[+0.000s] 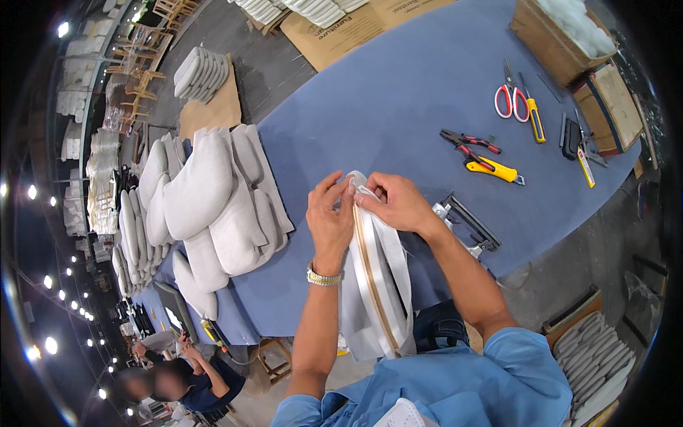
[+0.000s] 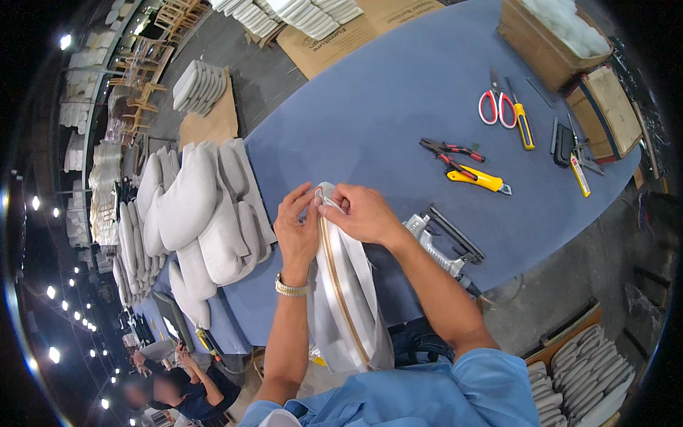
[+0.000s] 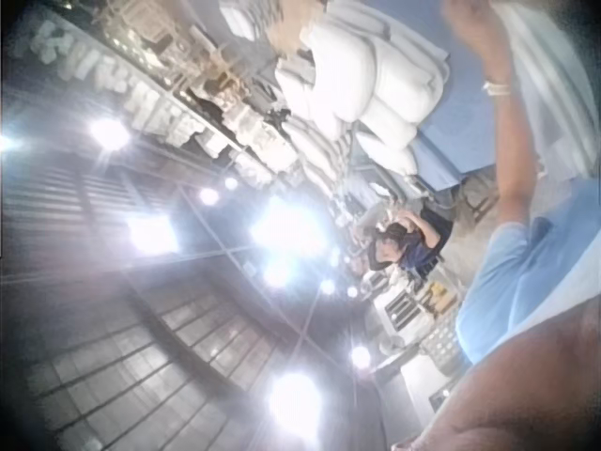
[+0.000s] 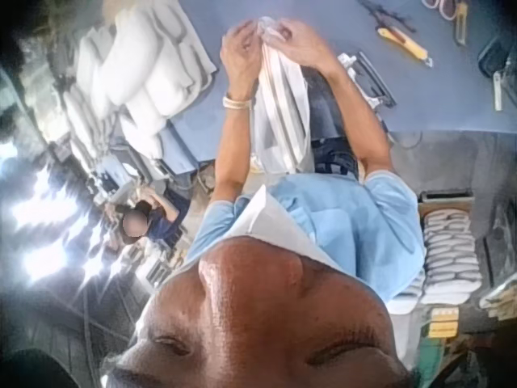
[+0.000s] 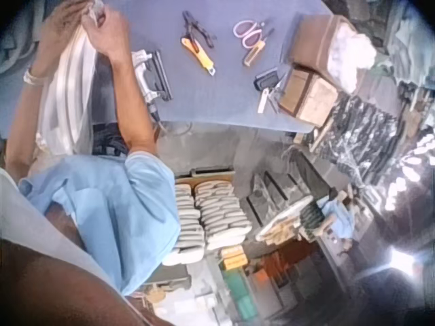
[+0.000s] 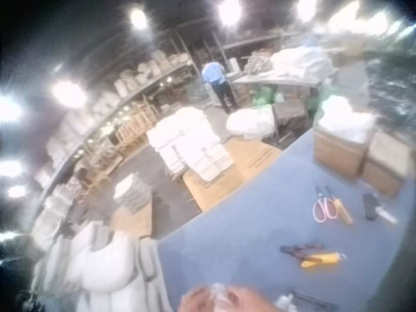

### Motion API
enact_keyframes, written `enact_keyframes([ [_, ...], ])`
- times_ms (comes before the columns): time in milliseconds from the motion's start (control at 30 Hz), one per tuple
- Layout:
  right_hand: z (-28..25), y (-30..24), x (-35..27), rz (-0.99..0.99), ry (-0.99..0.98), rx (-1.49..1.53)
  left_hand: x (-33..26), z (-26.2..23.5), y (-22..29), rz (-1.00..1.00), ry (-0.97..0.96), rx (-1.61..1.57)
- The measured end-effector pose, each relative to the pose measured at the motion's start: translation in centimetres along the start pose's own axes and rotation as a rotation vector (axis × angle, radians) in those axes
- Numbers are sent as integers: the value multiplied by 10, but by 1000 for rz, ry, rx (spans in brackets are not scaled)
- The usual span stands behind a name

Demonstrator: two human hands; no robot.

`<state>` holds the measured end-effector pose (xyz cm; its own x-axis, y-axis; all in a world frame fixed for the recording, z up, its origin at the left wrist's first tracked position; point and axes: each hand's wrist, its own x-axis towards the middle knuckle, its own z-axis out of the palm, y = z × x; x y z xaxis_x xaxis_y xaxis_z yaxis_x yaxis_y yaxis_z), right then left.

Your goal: The person assembles cushion covers by folding fabric around foam inserts, using a staple gun to secure edges, and trimming excess material with scissors. The person handles multiple cushion units one at a time and places finished pieces on a nearby stack.

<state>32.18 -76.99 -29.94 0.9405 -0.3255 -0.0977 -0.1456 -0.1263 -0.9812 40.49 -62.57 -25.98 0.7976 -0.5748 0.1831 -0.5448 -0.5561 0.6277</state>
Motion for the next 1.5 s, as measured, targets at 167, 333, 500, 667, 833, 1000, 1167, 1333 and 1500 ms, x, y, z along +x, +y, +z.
enact_keyframes([
  [167, -8, -19, 0, -101, 14, -156, 8, 15, -1, -77, -22, -247],
  [333, -6, -22, -1, -152, 75, -286, 6, 32, -6, -123, 7, -426],
  [500, 3, -35, 2, -148, 55, -401, -4, 50, -23, -97, 138, -762],
  [667, 27, -44, -7, -284, 74, -639, -15, 43, -28, -140, 202, -846],
  [833, 48, -59, -29, -196, 92, -856, -26, 40, -30, -180, 218, -1053],
  [1000, 69, -66, -43, -105, 104, -1044, -34, 33, -39, -163, 226, -1139],
  [1167, 91, -76, -47, -75, 91, -1022, -45, 19, -52, -164, 235, -1157],
  [1333, 97, -64, -50, -40, 106, -602, -50, 3, -70, -180, 229, -1107],
  [1500, 44, -4, -88, 236, 308, -397, -57, -6, -82, -206, 258, -1120],
])
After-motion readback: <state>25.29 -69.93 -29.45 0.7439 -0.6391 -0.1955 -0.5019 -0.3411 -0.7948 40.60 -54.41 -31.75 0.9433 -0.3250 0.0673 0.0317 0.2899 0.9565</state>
